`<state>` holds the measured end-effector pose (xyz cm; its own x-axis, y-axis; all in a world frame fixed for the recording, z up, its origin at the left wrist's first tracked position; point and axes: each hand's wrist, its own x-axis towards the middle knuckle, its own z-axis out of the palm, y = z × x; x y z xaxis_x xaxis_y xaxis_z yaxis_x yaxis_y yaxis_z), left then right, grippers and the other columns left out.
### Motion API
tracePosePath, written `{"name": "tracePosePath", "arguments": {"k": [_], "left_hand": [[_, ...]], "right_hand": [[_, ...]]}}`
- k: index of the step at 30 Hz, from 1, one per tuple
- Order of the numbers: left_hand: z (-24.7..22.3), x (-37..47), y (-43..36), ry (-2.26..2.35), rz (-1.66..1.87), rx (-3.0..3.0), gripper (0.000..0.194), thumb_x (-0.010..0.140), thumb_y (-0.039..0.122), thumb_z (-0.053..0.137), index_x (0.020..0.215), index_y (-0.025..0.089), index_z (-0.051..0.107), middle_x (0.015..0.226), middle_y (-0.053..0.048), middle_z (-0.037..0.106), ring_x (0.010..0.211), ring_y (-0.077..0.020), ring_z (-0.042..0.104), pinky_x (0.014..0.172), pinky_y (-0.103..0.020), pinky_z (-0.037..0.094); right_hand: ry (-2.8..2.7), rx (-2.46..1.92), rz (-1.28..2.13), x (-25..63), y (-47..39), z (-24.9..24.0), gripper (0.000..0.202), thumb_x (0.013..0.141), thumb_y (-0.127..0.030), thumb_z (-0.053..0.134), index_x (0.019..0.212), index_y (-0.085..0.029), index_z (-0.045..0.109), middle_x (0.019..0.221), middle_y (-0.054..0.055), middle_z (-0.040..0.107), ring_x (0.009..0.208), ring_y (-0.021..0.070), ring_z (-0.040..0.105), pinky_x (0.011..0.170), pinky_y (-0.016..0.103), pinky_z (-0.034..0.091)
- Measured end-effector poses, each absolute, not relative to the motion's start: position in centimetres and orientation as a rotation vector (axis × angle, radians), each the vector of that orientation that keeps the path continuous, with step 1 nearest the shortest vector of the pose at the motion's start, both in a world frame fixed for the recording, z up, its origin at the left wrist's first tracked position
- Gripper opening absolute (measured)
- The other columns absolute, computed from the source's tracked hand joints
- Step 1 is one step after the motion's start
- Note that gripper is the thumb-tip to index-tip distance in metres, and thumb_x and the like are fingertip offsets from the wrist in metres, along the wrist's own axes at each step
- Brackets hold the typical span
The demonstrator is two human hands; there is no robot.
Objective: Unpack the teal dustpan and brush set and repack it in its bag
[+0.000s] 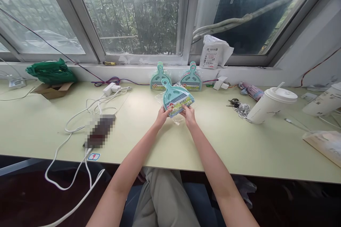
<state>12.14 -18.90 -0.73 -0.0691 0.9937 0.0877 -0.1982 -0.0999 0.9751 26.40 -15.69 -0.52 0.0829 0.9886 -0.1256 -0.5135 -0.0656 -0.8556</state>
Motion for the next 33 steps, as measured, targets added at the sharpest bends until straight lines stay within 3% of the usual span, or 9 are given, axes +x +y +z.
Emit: {"name": "tracePosePath", "arguments": {"k": [5,12,20,24,26,28,30,33], "left_hand": [[-0.4,12.0,-19.1,1.018,1.385,1.08,0.048,0.07,0.033,0.069,0.111,0.017,0.05,0.116,-0.01,0.063,0.098,-0.024,0.063,0.085,-0.044,0.053],[-0.1,12.1,-19.5,0.958,1.354,1.093,0.05,0.072,0.034,0.069,0.115,0.017,0.048,0.119,-0.012,0.062,0.098,-0.0259,0.064,0.086,-0.05,0.054],[0.1,11.8,-19.6,0.989,1.314,1.125,0.055,0.072,0.027,0.065,0.122,0.018,0.044,0.122,-0.011,0.061,0.092,-0.0225,0.065,0.073,-0.038,0.058],[-0.1,10.8,-19.1,1.075,1.305,1.064,0.056,0.069,0.023,0.061,0.122,0.018,0.044,0.112,-0.01,0.065,0.075,-0.0196,0.067,0.062,-0.034,0.057],[-0.2,9.8,-18.7,1.069,1.352,0.979,0.057,0.067,0.02,0.06,0.122,0.016,0.045,0.11,-0.011,0.065,0.073,-0.0194,0.068,0.061,-0.033,0.057],[-0.2,8.8,-18.3,1.046,1.429,0.86,0.057,0.066,0.017,0.059,0.121,0.016,0.046,0.111,-0.011,0.065,0.076,-0.0198,0.068,0.063,-0.034,0.058],[-0.1,7.7,-18.1,1.037,1.489,0.741,0.055,0.065,0.014,0.059,0.119,0.015,0.048,0.11,-0.011,0.065,0.081,-0.0198,0.068,0.066,-0.032,0.059],[0.0,6.4,-18.2,1.035,1.465,0.686,0.048,0.067,0.013,0.058,0.115,0.012,0.053,0.105,-0.011,0.067,0.084,-0.0209,0.068,0.065,-0.029,0.059]], "right_hand": [[-0.766,-0.987,1.341,27.7,-15.2,-0.5,0.022,0.073,-0.029,0.071,0.089,-0.017,0.061,0.078,0.002,0.07,0.059,0.015,0.067,0.072,0.037,0.061],[-0.731,-1.004,1.336,27.8,-15.2,-0.6,0.015,0.078,-0.027,0.067,0.087,-0.015,0.061,0.075,0.002,0.068,0.058,0.0146,0.067,0.066,0.033,0.061],[-0.773,-1.077,1.384,28.0,-15.5,-0.2,0.011,0.083,-0.024,0.061,0.09,-0.016,0.06,0.084,0.004,0.07,0.06,0.0131,0.068,0.063,0.027,0.06],[-0.993,-1.221,1.486,28.8,-15.2,-0.3,0.02,0.085,-0.033,0.059,0.093,-0.014,0.061,0.086,0.009,0.072,0.061,0.017,0.069,0.056,0.027,0.057],[-1.185,-1.333,1.38,29.4,-15.2,-0.3,0.027,0.088,-0.036,0.053,0.093,-0.012,0.063,0.086,0.012,0.072,0.06,0.0192,0.069,0.057,0.03,0.056],[-1.355,-1.42,1.02,30.1,-15.2,-0.3,0.026,0.091,-0.03,0.045,0.1,-0.013,0.063,0.094,0.013,0.072,0.07,0.0211,0.07,0.066,0.035,0.057],[-1.53,-1.399,0.544,30.6,-15.3,-0.4,0.034,0.089,-0.016,0.041,0.118,-0.02,0.058,0.118,0.011,0.065,0.099,0.0238,0.066,0.081,0.04,0.055],[-1.839,-1.234,0.074,30.6,-15.3,-0.6,0.063,0.083,-0.005,0.045,0.139,-0.032,0.041,0.149,0.002,0.039,0.138,0.0246,0.033,0.101,0.045,0.043]]}}
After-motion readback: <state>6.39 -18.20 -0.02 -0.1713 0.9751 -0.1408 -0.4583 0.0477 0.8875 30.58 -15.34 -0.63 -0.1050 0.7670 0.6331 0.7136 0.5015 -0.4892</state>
